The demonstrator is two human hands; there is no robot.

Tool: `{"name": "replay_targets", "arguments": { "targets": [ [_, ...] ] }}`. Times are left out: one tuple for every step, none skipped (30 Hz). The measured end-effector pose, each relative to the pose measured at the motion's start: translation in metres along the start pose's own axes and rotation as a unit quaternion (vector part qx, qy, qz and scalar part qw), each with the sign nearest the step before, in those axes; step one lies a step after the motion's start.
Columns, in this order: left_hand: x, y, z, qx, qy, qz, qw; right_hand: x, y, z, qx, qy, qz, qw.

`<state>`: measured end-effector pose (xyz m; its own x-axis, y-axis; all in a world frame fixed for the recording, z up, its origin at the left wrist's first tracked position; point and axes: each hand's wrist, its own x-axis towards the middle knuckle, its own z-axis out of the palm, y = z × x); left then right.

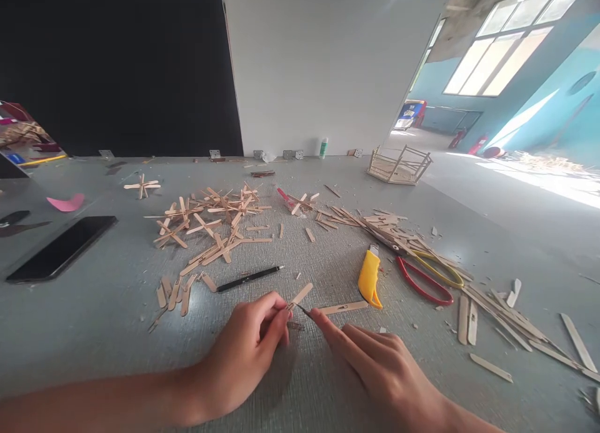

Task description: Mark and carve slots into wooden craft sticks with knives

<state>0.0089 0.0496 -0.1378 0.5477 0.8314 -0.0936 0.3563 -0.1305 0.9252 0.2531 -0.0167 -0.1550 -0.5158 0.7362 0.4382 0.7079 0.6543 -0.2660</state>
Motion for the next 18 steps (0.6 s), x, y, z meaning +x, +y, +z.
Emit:
{"name": "replay_targets", "arguments": {
  "targets": [
    [0.0, 0.0001, 0.0002, 0.003, -0.001, 0.004, 1.0, 0.0007, -0.0003, -0.0006, -0.002, -0.001, -0.001, 1.0],
    [0.0004, 0.0003, 0.0002, 0.008, 0.0, 0.006, 1.0, 0.0013, -0.0006, -0.0014, -0.003, -0.003, 0.0, 1.0],
    [0.0009, 0.0005, 0.0001, 0.013, 0.001, 0.007, 1.0, 0.0018, -0.0008, -0.0021, 0.001, -0.006, -0.001, 1.0],
    [0.0014, 0.0007, -0.0001, 0.017, 0.001, 0.008, 1.0, 0.0021, -0.0009, -0.0028, 0.007, -0.009, -0.003, 1.0],
    [0.0018, 0.001, -0.0005, 0.022, 0.002, 0.009, 1.0, 0.0023, -0.0009, -0.0033, 0.014, -0.013, -0.002, 1.0],
    [0.0019, 0.0013, -0.001, 0.025, 0.0, 0.009, 1.0, 0.0023, -0.0009, -0.0037, 0.02, -0.016, -0.001, 1.0],
    [0.0018, 0.0017, -0.0015, 0.025, -0.004, 0.007, 1.0, 0.0021, -0.0007, -0.0038, 0.024, -0.019, 0.001, 1.0],
    [0.0015, 0.0022, -0.0021, 0.024, -0.008, 0.005, 1.0, 0.0018, -0.0006, -0.0038, 0.025, -0.018, 0.003, 1.0],
    [0.001, 0.0028, -0.0027, 0.023, -0.014, 0.001, 1.0, 0.0012, -0.0004, -0.0037, 0.026, -0.017, 0.003, 1.0],
    [0.0004, 0.0034, -0.0031, 0.022, -0.018, -0.002, 1.0, 0.0006, -0.0003, -0.0035, 0.026, -0.017, 0.002, 1.0],
    [-0.0001, 0.004, -0.0034, 0.022, -0.021, -0.004, 1.0, -0.0002, -0.0003, -0.0033, 0.027, -0.017, 0.0, 1.0],
    [-0.0005, 0.0045, -0.0034, 0.023, -0.022, -0.004, 0.999, -0.001, -0.0003, -0.0031, 0.026, -0.017, -0.001, 1.0],
    [-0.0006, 0.005, -0.0032, 0.023, -0.019, -0.001, 1.0, -0.0017, -0.0004, -0.0029, 0.024, -0.017, 0.001, 1.0],
    [-0.0005, 0.0053, -0.0029, 0.02, -0.015, 0.003, 1.0, -0.0023, -0.0006, -0.0027, 0.023, -0.017, 0.003, 1.0],
    [-0.0002, 0.0054, -0.0025, 0.013, -0.011, 0.007, 1.0, -0.0027, -0.0009, -0.0026, 0.02, -0.018, 0.007, 1.0],
    [0.0004, 0.0054, -0.0021, 0.006, -0.006, 0.009, 1.0, -0.0029, -0.0012, -0.0026, 0.018, -0.018, 0.009, 1.0],
    [0.0012, 0.0054, -0.0018, -0.001, -0.004, 0.009, 1.0, -0.0029, -0.0016, -0.0028, 0.017, -0.02, 0.011, 1.0],
    [0.0022, 0.0054, -0.0018, -0.003, -0.002, 0.007, 1.0, -0.0028, -0.0021, -0.003, 0.017, -0.022, 0.013, 1.0]
  ]
}}
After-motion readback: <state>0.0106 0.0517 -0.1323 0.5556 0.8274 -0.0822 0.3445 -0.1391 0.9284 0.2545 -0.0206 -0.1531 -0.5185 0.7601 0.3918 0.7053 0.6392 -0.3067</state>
